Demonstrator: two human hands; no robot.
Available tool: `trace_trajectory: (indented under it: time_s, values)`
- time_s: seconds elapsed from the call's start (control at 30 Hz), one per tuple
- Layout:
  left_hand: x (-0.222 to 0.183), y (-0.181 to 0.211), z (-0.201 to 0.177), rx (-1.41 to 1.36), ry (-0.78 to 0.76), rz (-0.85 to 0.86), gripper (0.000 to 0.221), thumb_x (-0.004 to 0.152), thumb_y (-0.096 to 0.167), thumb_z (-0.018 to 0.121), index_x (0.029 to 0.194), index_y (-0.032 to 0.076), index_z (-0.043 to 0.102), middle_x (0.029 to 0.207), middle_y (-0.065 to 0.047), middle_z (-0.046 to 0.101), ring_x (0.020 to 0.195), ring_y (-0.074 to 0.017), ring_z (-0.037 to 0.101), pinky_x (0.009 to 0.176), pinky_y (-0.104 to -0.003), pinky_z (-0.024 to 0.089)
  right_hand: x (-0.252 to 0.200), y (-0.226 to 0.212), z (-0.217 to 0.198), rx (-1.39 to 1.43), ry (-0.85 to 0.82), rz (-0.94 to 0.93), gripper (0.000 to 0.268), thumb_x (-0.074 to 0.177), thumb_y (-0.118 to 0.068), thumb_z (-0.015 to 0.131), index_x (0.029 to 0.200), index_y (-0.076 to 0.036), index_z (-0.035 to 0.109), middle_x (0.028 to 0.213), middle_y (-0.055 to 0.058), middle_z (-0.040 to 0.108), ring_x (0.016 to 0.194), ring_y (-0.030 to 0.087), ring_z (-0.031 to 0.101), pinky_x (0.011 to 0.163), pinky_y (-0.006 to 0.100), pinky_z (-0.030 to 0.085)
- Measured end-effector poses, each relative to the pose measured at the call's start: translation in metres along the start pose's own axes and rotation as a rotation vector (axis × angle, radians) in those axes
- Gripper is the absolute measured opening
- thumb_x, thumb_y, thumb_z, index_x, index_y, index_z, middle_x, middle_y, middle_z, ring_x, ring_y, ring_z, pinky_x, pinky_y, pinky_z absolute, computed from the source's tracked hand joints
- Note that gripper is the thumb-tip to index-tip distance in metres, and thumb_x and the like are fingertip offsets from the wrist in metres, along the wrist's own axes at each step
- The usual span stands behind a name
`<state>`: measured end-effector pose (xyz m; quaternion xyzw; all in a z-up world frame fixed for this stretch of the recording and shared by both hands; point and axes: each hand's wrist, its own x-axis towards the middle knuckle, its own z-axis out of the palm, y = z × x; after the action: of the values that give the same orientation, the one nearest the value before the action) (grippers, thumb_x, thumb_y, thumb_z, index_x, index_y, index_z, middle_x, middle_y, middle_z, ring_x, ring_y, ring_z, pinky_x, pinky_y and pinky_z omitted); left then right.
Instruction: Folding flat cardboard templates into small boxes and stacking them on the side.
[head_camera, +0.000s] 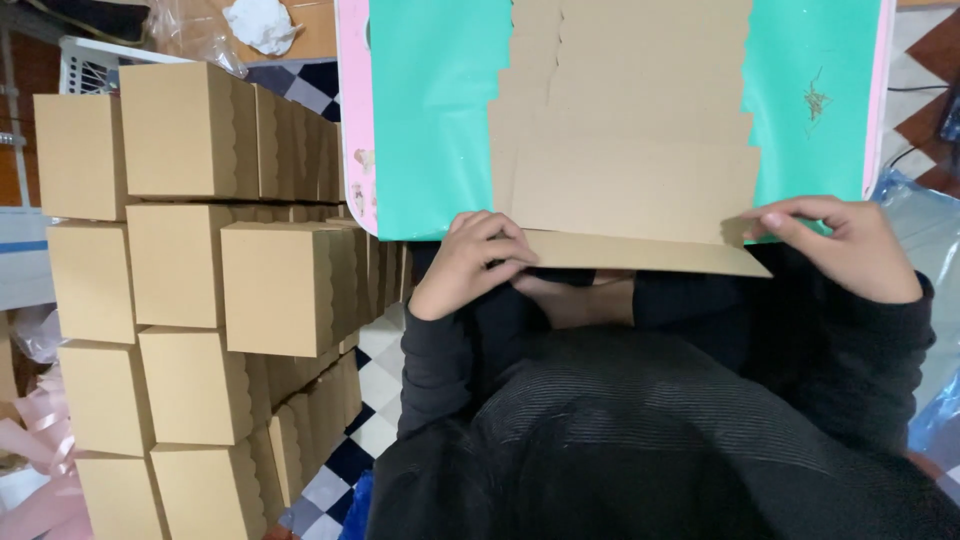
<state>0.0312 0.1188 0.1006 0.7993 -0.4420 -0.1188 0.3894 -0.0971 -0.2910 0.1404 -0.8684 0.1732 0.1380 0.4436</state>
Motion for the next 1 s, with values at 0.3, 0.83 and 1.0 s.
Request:
trace_trajectory:
  time_s: [0.3,0.83,1.0]
  values:
    - [0.014,-0.017,-0.027,-0.368,0.225,-0.189,0.033,0.105,0.021,0.06,0.077,0.009,0.072,0.097,-0.004,0.065,0.097,-0.0167,0.065,0.093,-0.03,0.051,0.076,0.039,0.008,-0.17,0.411,-0.481,0.025,0.116,-0.004,0.07,0.138,0.008,0.069,0.129,0.025,0.063,0.105,0.033,0.065,0.091,0.045,0.054]
    - [0.131,-0.097,0.029,-0.424,0.32,-0.562,0.098,0.084,0.04,0.078,0.159,0.006,0.024,0.134,-0.007,0.062,0.114,-0.0202,0.059,0.092,-0.034,0.05,0.145,0.012,0.041,0.243,0.377,-0.432,0.031,0.102,-0.011,0.078,0.12,-0.005,0.053,0.139,0.019,0.058,0.105,0.019,0.056,0.094,0.032,0.048]
    - [0.123,-0.088,0.024,-0.568,0.33,-0.294,0.035,0.089,0.014,0.078,0.085,0.014,0.043,0.088,0.002,0.033,0.075,-0.0106,0.029,0.071,-0.022,0.027,0.138,-0.025,0.038,0.554,-0.062,-0.385,0.07,0.091,0.004,0.065,0.154,-0.004,0.035,0.156,0.014,0.047,0.144,0.028,0.048,0.118,0.042,0.044]
